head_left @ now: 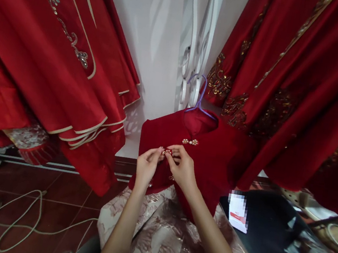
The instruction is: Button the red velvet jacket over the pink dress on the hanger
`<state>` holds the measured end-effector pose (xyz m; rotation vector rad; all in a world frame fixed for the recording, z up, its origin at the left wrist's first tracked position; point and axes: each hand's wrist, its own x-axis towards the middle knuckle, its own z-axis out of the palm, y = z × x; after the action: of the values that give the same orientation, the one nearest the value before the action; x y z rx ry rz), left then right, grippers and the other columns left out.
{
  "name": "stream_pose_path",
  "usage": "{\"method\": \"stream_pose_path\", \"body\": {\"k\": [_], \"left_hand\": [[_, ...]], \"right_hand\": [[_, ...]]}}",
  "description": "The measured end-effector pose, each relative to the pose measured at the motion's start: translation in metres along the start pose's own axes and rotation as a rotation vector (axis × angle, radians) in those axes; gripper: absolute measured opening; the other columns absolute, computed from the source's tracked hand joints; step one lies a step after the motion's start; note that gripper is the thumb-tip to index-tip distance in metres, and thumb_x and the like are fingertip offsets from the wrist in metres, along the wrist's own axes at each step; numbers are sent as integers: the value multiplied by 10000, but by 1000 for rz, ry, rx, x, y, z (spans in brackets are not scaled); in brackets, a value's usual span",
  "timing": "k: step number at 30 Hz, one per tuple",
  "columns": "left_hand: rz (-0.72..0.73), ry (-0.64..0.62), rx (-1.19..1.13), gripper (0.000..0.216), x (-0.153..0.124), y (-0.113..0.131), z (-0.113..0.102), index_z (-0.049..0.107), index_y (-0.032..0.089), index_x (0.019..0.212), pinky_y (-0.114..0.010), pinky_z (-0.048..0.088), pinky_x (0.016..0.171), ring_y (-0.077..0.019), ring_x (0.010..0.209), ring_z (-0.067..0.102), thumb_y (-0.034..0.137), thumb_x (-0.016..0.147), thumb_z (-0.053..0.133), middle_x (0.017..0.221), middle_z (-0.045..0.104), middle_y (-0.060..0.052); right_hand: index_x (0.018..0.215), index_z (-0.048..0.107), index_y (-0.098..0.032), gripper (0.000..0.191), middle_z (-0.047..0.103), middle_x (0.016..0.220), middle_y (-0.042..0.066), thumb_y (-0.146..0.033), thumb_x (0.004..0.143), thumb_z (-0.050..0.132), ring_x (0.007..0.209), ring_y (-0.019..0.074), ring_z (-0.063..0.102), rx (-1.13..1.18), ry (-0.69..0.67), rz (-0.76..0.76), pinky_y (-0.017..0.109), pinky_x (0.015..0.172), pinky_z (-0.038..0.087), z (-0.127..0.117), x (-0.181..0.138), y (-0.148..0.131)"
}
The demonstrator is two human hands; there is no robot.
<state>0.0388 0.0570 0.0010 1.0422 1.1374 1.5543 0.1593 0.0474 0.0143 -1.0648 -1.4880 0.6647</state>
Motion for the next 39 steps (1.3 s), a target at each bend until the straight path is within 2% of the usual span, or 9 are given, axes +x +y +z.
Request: {"method": "stream_pose_path", "body": {"k": [5,10,19,24,26,28,32,35,39], "left_hand": [[79,-20,39,300,-5,-3,-2,698,115,902,-314,551,844,-175,849,693,340,706,728,938,734,-93],[139,-43,120,257,-5,-7,-7,701,112,920,-330,549,864,-171,845,696,251,704,710,949,735,-102],[191,-34,264,203,3,-10,-14,704,112,887,-298,564,776,-164,776,696,211,714,670,867,736,-97],[230,-243,362,175,9,-3,-25,685,144,886,-300,551,775,-172,811,690,264,763,653,890,727,-84],[230,-281,445,199,3,2,-35,679,167,945,-311,540,797,-177,842,684,294,803,624,911,723,-77],[216,-250,527,213,-9,5,-47,667,182,977,-307,530,793,-172,833,672,319,828,601,886,711,-65],[187,-290,600,205,-41,-5,-64,613,186,921,-278,519,747,-149,808,627,321,777,664,886,652,-39],[202,-313,654,298,-58,-24,-64,568,197,979,-283,521,748,-147,831,602,243,718,705,968,601,-39],[260,-198,700,187,-65,-41,-51,521,193,985,-298,521,757,-136,791,591,222,814,589,944,559,-37]], "right_hand": [[926,616,-209,124,677,894,36,-254,859,523,765,139,646,-55,-17,-31,263,706,551,-1,-3,-2],[941,647,-213,174,690,931,42,-273,873,499,809,150,659,-50,-7,-24,287,746,562,4,-4,2],[943,656,-200,190,675,937,52,-282,878,498,810,153,649,-77,39,-55,265,688,557,13,-3,10],[1007,610,-206,217,652,1009,68,-319,907,453,860,168,647,-59,-45,-20,280,687,562,6,-4,19],[1062,567,-215,226,637,1055,69,-302,928,408,882,165,647,-46,-101,-4,305,747,561,-3,-9,21],[1107,528,-224,231,630,1079,68,-275,937,381,915,166,644,-61,-138,-1,326,796,547,-15,-17,21],[1031,528,-218,160,638,994,67,-266,917,426,877,176,633,-198,-181,12,338,786,523,-40,-41,24],[995,540,-206,147,628,923,69,-288,887,483,779,179,613,-317,-195,80,334,701,516,-48,-59,35],[1001,559,-186,178,604,880,70,-295,865,527,771,185,595,-373,-186,104,342,709,510,-45,-67,47]]}}
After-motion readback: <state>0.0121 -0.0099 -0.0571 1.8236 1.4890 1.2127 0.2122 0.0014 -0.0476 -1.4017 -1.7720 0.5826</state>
